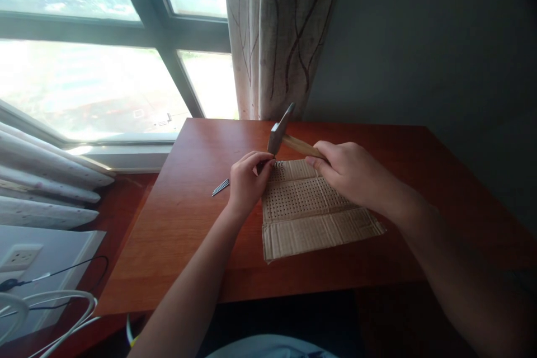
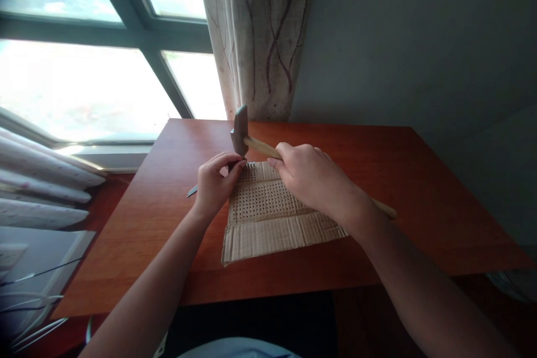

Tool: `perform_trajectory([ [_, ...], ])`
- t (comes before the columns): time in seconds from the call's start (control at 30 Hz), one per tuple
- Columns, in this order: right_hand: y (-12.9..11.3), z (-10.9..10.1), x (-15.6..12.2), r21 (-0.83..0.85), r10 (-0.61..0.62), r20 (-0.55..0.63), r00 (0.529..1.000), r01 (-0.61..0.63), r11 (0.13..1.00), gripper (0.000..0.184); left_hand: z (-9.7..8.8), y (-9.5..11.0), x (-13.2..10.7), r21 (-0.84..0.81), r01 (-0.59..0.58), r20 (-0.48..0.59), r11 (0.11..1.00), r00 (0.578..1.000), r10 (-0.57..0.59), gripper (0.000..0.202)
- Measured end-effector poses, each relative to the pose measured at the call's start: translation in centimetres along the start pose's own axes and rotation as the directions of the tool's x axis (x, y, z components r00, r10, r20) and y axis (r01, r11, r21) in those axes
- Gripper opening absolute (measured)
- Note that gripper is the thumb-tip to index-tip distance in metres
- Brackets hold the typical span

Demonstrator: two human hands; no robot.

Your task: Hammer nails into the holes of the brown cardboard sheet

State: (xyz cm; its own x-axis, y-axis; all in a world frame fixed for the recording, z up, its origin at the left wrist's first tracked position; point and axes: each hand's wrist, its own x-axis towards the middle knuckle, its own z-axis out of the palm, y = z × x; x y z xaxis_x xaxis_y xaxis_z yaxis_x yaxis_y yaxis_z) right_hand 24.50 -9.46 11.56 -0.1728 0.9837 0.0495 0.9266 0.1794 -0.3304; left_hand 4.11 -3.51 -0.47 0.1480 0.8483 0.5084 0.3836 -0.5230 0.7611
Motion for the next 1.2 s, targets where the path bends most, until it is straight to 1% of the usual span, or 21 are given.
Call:
perform_trajectory([
  [0.13,0.0,0.1,0.0,-0.021,0.005,0.013,1.0,-0.005,1.0,0.032,-0.1,0.1,0.0,-0.011,0.02,0.013,1.0,1.0,-0.02,0.008],
  [0.23,-0.2,-0.1,-0.1,0.013,0.008,-0.005,1.0,-0.008,1.0,0.032,-0.1,0.2,0.0,-0.031,0.031,0.006,0.999,1.0,-0.031,0.008],
  [0.33,-0.1,0.2,-0.3,0.052,0.011,-0.021,1.0,-0.01,0.999,0.03,0.0,0.2,0.0,-0.042,0.025,-0.005,0.999,1.0,-0.025,0.007],
  [0.5,0.1,1.1,-0.2,0.021,0.003,0.03,1.0,-0.004,1.0,0.028,0.1,-0.2,0.0,-0.056,0.02,-0.014,0.998,1.0,-0.021,0.006],
  [0.73,0.1,0.9,-0.3,0.056,0.03,0.022,0.999,-0.031,0.998,0.028,-0.1,-0.2,0.2,-0.091,0.02,0.017,0.996,1.0,-0.018,0.005],
  [0.8,0.3,0.9,-0.4,0.062,0.034,0.012,0.999,-0.035,0.997,0.028,-0.3,-0.3,0.3,-0.135,0.032,0.043,0.99,0.999,-0.026,0.005],
  [0.87,0.5,0.9,-0.4,0.079,0.037,0.004,0.999,-0.037,0.996,0.028,-0.6,-0.4,0.3,-0.172,0.067,0.109,0.983,0.993,-0.049,0.012],
  [0.97,0.8,0.8,-0.5,0.108,0.04,-0.004,0.999,-0.039,0.993,0.028,-0.9,-0.9,0.3,-0.195,0.175,0.242,0.965,0.962,-0.125,0.025],
  [1.03,1.0,0.7,-0.6,0.117,0.037,-0.011,0.999,-0.035,0.992,0.028,-0.8,-1.3,0.1,-0.223,0.26,0.3,0.94,0.935,-0.187,0.032],
  [1.1,1.1,0.5,-0.7,0.123,0.028,-0.031,0.999,-0.024,0.992,0.029,-0.6,-1.6,0.0,-0.252,0.316,0.321,0.915,0.919,-0.229,0.036],
  [1.2,0.9,0.0,-0.8,0.137,0.009,-0.071,0.997,0.0,0.991,0.03,-0.5,-1.8,0.0,-0.238,0.328,0.321,0.914,0.915,-0.245,0.037],
])
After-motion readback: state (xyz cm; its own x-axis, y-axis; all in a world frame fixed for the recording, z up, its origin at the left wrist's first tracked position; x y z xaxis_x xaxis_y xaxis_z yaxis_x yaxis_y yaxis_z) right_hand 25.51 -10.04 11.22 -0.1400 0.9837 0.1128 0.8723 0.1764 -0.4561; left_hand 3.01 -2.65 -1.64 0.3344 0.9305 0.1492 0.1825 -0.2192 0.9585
